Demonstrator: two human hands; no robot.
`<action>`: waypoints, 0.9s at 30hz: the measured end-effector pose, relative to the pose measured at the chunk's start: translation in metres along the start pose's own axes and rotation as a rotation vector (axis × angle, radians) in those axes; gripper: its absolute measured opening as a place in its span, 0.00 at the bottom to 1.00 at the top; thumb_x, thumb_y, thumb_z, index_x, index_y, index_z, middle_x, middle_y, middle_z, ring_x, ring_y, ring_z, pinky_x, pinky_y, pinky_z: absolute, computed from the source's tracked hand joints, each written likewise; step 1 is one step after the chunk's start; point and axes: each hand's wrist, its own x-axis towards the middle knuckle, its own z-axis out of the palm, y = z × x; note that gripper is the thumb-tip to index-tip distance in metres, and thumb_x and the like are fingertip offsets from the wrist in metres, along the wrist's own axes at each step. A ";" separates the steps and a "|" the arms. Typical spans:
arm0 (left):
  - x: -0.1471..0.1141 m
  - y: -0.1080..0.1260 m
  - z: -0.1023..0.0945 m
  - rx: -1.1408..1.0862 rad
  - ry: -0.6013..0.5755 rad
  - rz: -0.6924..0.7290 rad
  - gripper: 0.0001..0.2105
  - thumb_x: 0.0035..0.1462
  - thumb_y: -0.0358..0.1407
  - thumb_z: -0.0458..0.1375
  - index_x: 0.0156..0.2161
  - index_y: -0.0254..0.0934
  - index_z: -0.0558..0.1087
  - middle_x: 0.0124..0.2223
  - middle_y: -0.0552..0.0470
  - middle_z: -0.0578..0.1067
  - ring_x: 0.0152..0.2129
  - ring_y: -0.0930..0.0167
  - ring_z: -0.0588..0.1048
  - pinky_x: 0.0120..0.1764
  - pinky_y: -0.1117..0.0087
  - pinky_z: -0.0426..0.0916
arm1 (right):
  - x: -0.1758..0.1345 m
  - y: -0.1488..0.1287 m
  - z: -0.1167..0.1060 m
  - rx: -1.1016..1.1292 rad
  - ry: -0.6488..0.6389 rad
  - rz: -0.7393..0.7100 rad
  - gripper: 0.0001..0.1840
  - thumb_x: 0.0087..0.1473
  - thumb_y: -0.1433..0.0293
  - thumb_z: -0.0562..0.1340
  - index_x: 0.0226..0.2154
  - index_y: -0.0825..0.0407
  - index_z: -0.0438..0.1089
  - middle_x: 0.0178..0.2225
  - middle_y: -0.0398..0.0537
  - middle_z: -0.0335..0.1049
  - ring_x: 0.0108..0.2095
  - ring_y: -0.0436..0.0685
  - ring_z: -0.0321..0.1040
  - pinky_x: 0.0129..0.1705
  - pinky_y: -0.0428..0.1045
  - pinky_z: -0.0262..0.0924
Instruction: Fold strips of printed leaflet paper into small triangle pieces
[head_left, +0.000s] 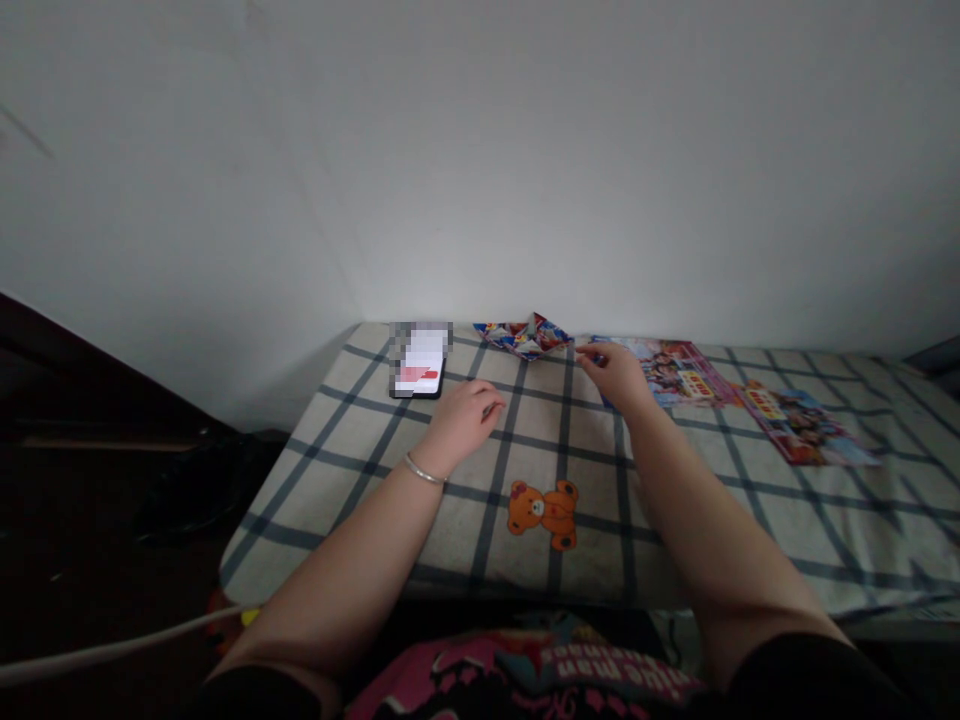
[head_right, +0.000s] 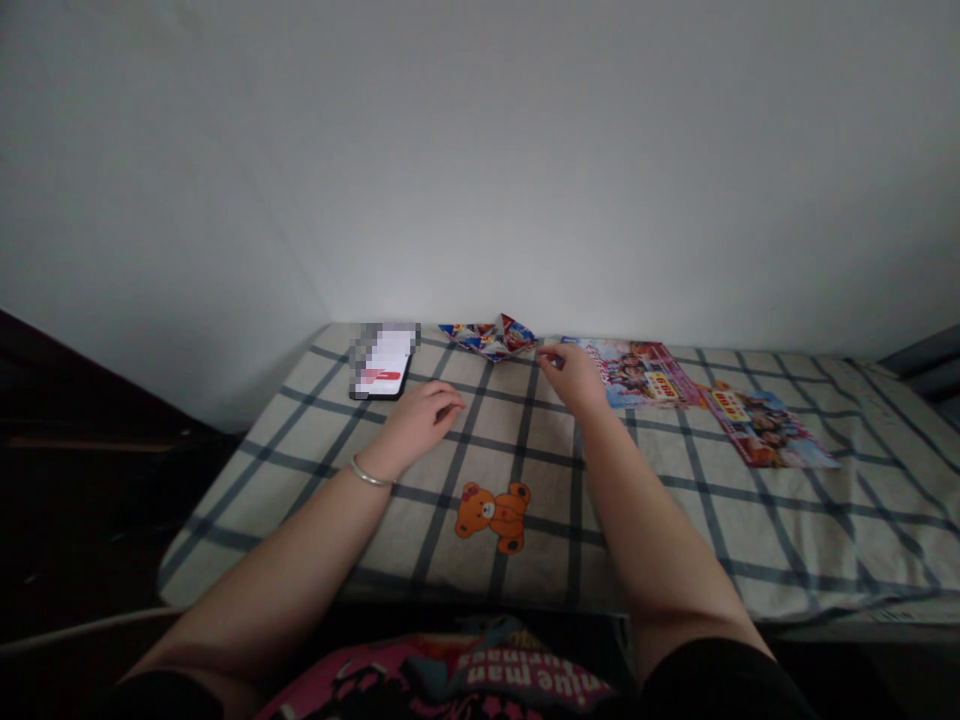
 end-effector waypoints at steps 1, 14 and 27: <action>0.000 0.000 0.000 0.003 -0.002 0.000 0.08 0.60 0.31 0.54 0.37 0.38 0.76 0.40 0.49 0.75 0.39 0.67 0.73 0.44 0.63 0.69 | -0.003 0.002 -0.006 -0.050 -0.012 -0.024 0.15 0.54 0.65 0.59 0.41 0.51 0.77 0.36 0.50 0.74 0.34 0.56 0.68 0.40 0.52 0.63; 0.000 0.003 -0.001 0.042 -0.036 -0.007 0.08 0.60 0.31 0.54 0.37 0.38 0.76 0.41 0.50 0.76 0.40 0.67 0.72 0.45 0.63 0.68 | -0.058 0.039 -0.024 -0.583 -0.050 0.005 0.23 0.55 0.59 0.60 0.50 0.52 0.70 0.53 0.56 0.68 0.54 0.68 0.60 0.55 0.61 0.53; 0.001 0.002 -0.001 0.019 -0.047 -0.019 0.07 0.60 0.31 0.54 0.37 0.38 0.76 0.41 0.50 0.76 0.40 0.67 0.72 0.45 0.62 0.67 | -0.061 0.035 -0.025 -0.557 -0.047 0.035 0.20 0.57 0.62 0.57 0.48 0.54 0.72 0.43 0.56 0.75 0.44 0.64 0.70 0.47 0.55 0.59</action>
